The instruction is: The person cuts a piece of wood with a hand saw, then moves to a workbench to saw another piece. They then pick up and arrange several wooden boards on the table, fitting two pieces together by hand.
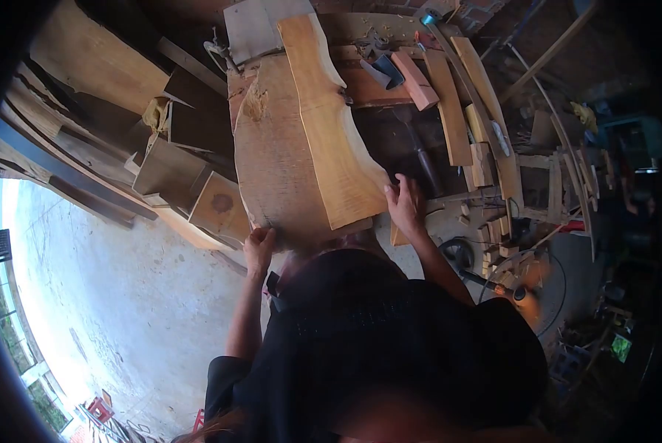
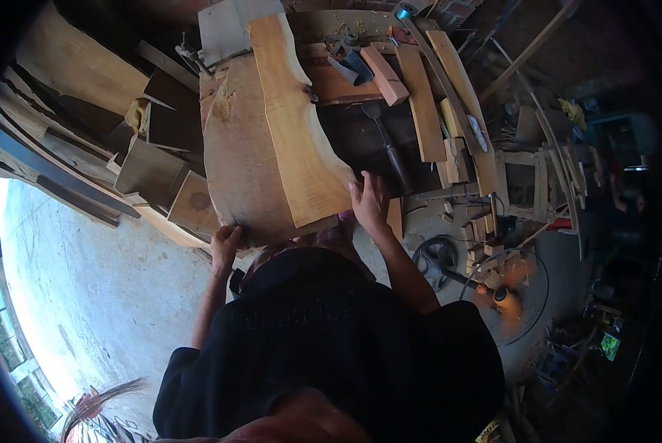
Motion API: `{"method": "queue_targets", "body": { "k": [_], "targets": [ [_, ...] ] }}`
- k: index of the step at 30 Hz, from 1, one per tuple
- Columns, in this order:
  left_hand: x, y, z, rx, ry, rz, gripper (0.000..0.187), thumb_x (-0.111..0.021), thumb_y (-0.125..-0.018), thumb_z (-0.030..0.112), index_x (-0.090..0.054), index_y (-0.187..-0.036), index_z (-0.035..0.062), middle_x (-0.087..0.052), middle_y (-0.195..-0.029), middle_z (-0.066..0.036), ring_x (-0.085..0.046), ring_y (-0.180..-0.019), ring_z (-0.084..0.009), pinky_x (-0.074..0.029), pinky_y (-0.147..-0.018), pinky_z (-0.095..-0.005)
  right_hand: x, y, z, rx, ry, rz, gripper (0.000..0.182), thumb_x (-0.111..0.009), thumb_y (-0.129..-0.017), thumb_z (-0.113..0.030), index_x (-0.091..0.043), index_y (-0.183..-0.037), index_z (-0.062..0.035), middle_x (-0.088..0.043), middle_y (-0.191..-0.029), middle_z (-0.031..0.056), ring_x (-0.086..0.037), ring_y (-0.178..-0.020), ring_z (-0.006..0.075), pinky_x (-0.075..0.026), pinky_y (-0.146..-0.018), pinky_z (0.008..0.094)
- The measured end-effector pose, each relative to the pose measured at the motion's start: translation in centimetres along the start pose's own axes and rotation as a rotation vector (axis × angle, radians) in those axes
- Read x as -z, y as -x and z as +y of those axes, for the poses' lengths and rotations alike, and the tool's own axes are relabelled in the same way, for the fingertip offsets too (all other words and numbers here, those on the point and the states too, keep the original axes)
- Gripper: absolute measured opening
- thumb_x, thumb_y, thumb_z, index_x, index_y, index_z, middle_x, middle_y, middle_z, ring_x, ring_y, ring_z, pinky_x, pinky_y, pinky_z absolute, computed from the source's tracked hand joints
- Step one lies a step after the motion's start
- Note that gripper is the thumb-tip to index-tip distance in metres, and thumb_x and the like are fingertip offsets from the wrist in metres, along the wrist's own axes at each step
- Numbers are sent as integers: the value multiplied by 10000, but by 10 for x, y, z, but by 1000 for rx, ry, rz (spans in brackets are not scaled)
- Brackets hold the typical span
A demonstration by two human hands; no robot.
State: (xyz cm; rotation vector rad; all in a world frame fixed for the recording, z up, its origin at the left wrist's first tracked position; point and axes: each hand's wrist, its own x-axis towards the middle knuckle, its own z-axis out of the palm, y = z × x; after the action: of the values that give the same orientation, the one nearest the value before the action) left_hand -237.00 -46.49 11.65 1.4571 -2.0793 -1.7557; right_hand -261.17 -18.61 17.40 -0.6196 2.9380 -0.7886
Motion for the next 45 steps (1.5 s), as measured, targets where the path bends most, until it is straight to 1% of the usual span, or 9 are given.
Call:
{"method": "queue_targets", "body": {
  "k": [5,7,9,12,13,15,28,36,45],
  "targets": [
    [-2,6,23,-36,-192,98,350,-658,-806,342,-683,-850,-4,-666,-686,-115,-656,-659,-203,-502,-672,-353,-57,-58,-11,45,-176,77,379,-512,-944,-355,-557,-1088,-7,-610,-1009,241,-580,-981,412,-455,-841,486],
    [-1,5,19,16,-137,45,359,-659,-801,350,-682,-850,-4,-672,-705,-125,-663,-686,-217,-503,-684,-359,-58,-77,-18,-253,-200,-192,429,-451,-967,-408,-600,-940,-6,-642,-855,235,-608,-869,445,-476,-780,506],
    [0,5,17,-9,-162,65,361,-660,-797,356,-681,-843,-1,-675,-706,-126,-668,-695,-223,-505,-693,-366,-70,-80,-3,-196,-160,-67,491,-412,-980,-443,-613,-861,-11,-632,-697,182,-640,-716,367,-498,-724,460],
    [-5,7,12,-56,-197,133,343,-652,-799,367,-686,-833,28,-678,-710,-135,-678,-716,-264,-507,-712,-385,-40,-74,-18,-229,-929,-162,474,-436,-980,-430,-608,-879,0,-615,-845,82,-501,-811,89,-460,-697,306],
    [-6,8,14,-52,-179,135,343,-652,-799,367,-686,-833,28,-678,-710,-135,-678,-716,-264,-507,-712,-385,-23,-74,-26,-42,-929,-295,448,-456,-966,-431,-575,-934,0,-571,-841,82,-508,-783,127,-450,-668,311],
    [-7,13,22,-7,-188,145,326,-652,-801,370,-690,-832,48,-679,-719,-133,-677,-729,-286,-507,-717,-396,-3,-86,-19,-152,-2180,-1413,383,-451,-965,-364,-519,-1000,11,-512,-772,70,-495,-702,153,-428,-624,283],
    [-10,18,36,-1,-318,222,316,-659,-806,396,-701,-856,87,-686,-768,-151,-673,-804,-334,-508,-748,-430,2,-34,-34,-234,-2525,-1531,235,-396,-995,-229,-446,-911,-15,-443,-667,20,-453,-606,122,-409,-553,244],
    [-13,14,26,-46,-296,219,326,-657,-820,388,-687,-829,64,-685,-747,-137,-677,-760,-307,-502,-723,-417,1,-41,-17,-297,-2457,-1557,232,-384,-997,-213,-428,-865,-27,-436,-644,10,-453,-574,116,-401,-531,246],
    [-14,17,31,-99,-182,151,277,-673,-822,304,-671,-885,34,-688,-757,-137,-680,-758,-264,-510,-694,-391,8,-68,-6,-253,-2273,-1525,366,-413,-964,-361,-468,-915,-2,-444,-680,28,-462,-626,130,-405,-562,257]
  ]
}}
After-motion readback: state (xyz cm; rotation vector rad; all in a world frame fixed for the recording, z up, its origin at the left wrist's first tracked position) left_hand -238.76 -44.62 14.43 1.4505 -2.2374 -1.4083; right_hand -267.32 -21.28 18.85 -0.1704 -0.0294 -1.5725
